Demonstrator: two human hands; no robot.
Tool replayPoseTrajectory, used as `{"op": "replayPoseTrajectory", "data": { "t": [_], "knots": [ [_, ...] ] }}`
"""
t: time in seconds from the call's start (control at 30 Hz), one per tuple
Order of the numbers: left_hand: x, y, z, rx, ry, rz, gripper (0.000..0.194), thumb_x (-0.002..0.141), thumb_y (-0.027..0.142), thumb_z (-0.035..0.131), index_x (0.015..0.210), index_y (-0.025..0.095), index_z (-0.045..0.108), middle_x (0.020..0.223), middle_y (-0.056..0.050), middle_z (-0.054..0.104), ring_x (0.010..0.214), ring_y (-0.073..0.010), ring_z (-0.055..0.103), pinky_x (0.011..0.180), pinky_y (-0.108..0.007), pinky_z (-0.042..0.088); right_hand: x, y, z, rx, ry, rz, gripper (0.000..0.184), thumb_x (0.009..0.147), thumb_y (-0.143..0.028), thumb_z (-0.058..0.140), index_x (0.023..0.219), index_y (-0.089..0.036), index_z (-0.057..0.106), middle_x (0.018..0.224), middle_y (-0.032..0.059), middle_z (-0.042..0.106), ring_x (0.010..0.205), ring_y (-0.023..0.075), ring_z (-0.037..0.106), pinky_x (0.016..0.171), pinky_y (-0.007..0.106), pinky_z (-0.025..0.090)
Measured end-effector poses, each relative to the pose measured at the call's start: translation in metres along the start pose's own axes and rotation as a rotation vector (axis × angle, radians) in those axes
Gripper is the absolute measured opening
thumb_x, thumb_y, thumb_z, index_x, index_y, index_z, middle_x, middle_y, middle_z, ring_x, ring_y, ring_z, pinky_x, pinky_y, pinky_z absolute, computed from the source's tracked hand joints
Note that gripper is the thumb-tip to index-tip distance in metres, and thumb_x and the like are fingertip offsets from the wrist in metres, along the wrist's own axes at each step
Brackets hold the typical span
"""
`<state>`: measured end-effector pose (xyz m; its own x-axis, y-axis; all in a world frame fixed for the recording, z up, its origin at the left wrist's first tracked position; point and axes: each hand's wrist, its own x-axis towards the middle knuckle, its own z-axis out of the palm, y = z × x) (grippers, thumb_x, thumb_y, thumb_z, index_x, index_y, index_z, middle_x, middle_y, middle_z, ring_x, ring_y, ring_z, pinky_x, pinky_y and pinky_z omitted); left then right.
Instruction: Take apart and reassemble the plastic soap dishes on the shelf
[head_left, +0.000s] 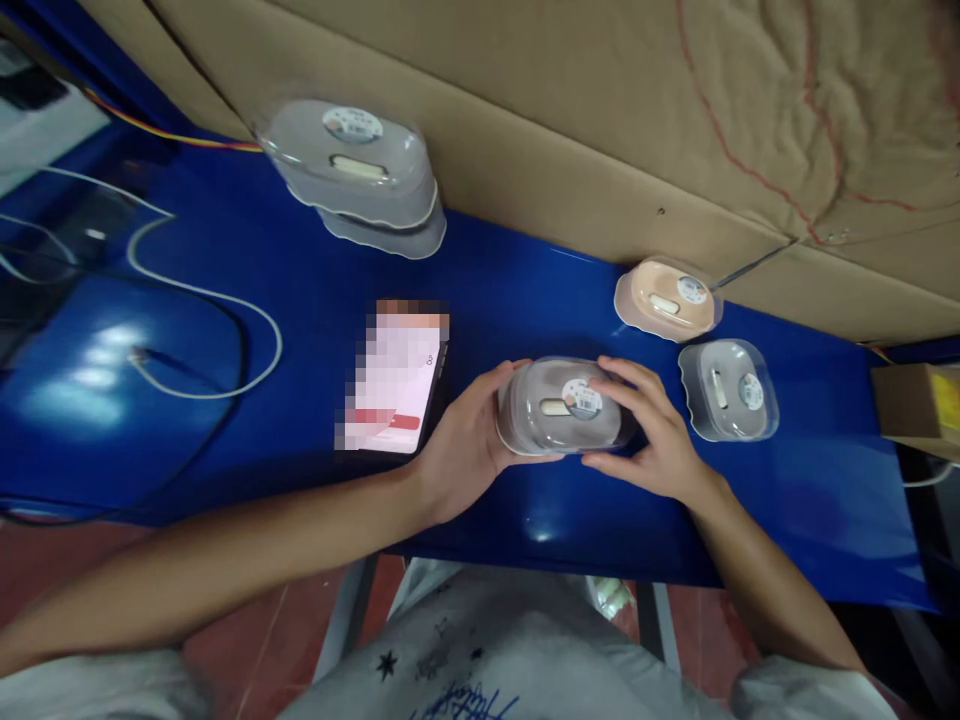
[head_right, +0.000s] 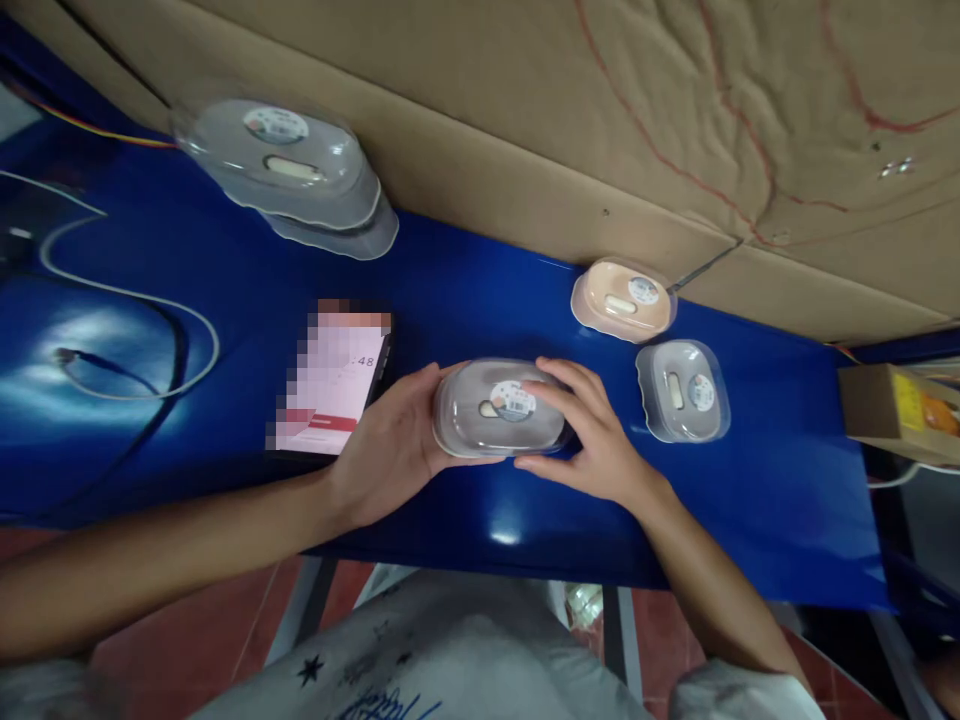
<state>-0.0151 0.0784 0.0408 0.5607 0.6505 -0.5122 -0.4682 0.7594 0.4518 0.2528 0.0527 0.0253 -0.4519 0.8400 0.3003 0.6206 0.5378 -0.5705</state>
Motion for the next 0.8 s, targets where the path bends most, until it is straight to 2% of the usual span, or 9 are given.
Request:
{"op": "replayPoseTrajectory", "data": {
  "t": [0.07, 0.17, 0.27, 0.37, 0.5, 0.57, 0.7, 0.8],
  "knots": [
    [-0.001, 0.0, 0.0, 0.0, -0.003, -0.001, 0.046, 0.107, 0.051, 0.058, 0.142, 0.022, 0.063, 0.146, -0.014, 0.066, 0.13, -0.0367, 0.066, 0.095, -0.051, 0.064, 0.0, -0.004, 0.002, -0.029, -0.016, -0.044, 0.082, 0.091, -0.052, 0.084, 0.162, -0.033, 0.047, 0.16, 0.0154, 0.054, 0.149, 0.0396, 0.054, 0.12, 0.064, 0.05],
    [-0.003, -0.001, 0.0, 0.035, 0.01, 0.03, 0.046, 0.102, 0.052, 0.069, 0.14, 0.026, 0.062, 0.144, -0.011, 0.067, 0.128, -0.0337, 0.067, 0.092, -0.043, 0.062, 0.0, -0.005, 0.005, -0.056, -0.016, -0.083, 0.086, 0.091, -0.05, 0.085, 0.165, -0.035, 0.042, 0.159, 0.0147, 0.055, 0.149, 0.0401, 0.054, 0.119, 0.065, 0.051],
    [-0.005, -0.002, 0.001, 0.119, 0.031, 0.043, 0.058, 0.095, 0.05, 0.081, 0.144, 0.029, 0.059, 0.144, -0.008, 0.066, 0.125, -0.0298, 0.067, 0.091, -0.037, 0.058, 0.0, -0.003, 0.005, -0.119, 0.004, -0.121, 0.093, 0.088, -0.05, 0.088, 0.167, -0.038, 0.038, 0.157, 0.0134, 0.056, 0.147, 0.0414, 0.055, 0.117, 0.068, 0.052],
    [-0.005, -0.002, 0.002, 0.223, 0.017, 0.089, 0.067, 0.091, 0.049, 0.085, 0.148, 0.031, 0.055, 0.144, -0.008, 0.064, 0.128, -0.0297, 0.065, 0.101, -0.042, 0.056, -0.002, -0.001, 0.003, -0.163, 0.032, -0.158, 0.098, 0.086, -0.05, 0.09, 0.167, -0.04, 0.037, 0.156, 0.0126, 0.056, 0.145, 0.0419, 0.056, 0.115, 0.068, 0.054],
    [-0.004, -0.003, 0.0, 0.414, -0.121, 0.256, 0.086, 0.081, 0.034, 0.095, 0.152, 0.032, 0.048, 0.151, -0.009, 0.061, 0.137, -0.0314, 0.061, 0.118, -0.048, 0.049, -0.005, 0.003, 0.003, -0.195, 0.083, -0.2, 0.096, 0.087, -0.043, 0.09, 0.167, -0.042, 0.037, 0.158, 0.01, 0.052, 0.145, 0.0412, 0.055, 0.115, 0.068, 0.055],
    [-0.005, -0.004, -0.001, 0.485, -0.184, 0.299, 0.091, 0.08, 0.029, 0.095, 0.155, 0.034, 0.044, 0.156, -0.008, 0.057, 0.136, -0.0307, 0.062, 0.118, -0.047, 0.051, -0.007, 0.004, 0.004, -0.239, 0.112, -0.233, 0.091, 0.087, -0.038, 0.09, 0.164, -0.043, 0.042, 0.159, 0.0081, 0.05, 0.145, 0.0406, 0.054, 0.115, 0.067, 0.055],
    [-0.008, -0.007, -0.002, 0.505, -0.223, 0.311, 0.085, 0.087, 0.029, 0.089, 0.157, 0.036, 0.041, 0.153, -0.007, 0.058, 0.13, -0.027, 0.065, 0.114, -0.044, 0.055, -0.01, 0.005, 0.008, -0.317, 0.166, -0.263, 0.078, 0.088, -0.032, 0.088, 0.156, -0.046, 0.052, 0.16, 0.004, 0.047, 0.145, 0.0383, 0.053, 0.116, 0.064, 0.055],
    [-0.008, -0.007, -0.003, 0.482, -0.225, 0.331, 0.08, 0.088, 0.028, 0.088, 0.155, 0.035, 0.043, 0.152, -0.007, 0.059, 0.131, -0.0262, 0.064, 0.116, -0.044, 0.053, -0.009, 0.004, 0.011, -0.29, 0.171, -0.26, 0.081, 0.089, -0.033, 0.088, 0.158, -0.046, 0.049, 0.161, 0.0044, 0.046, 0.146, 0.0386, 0.052, 0.117, 0.065, 0.055]
  ]
}}
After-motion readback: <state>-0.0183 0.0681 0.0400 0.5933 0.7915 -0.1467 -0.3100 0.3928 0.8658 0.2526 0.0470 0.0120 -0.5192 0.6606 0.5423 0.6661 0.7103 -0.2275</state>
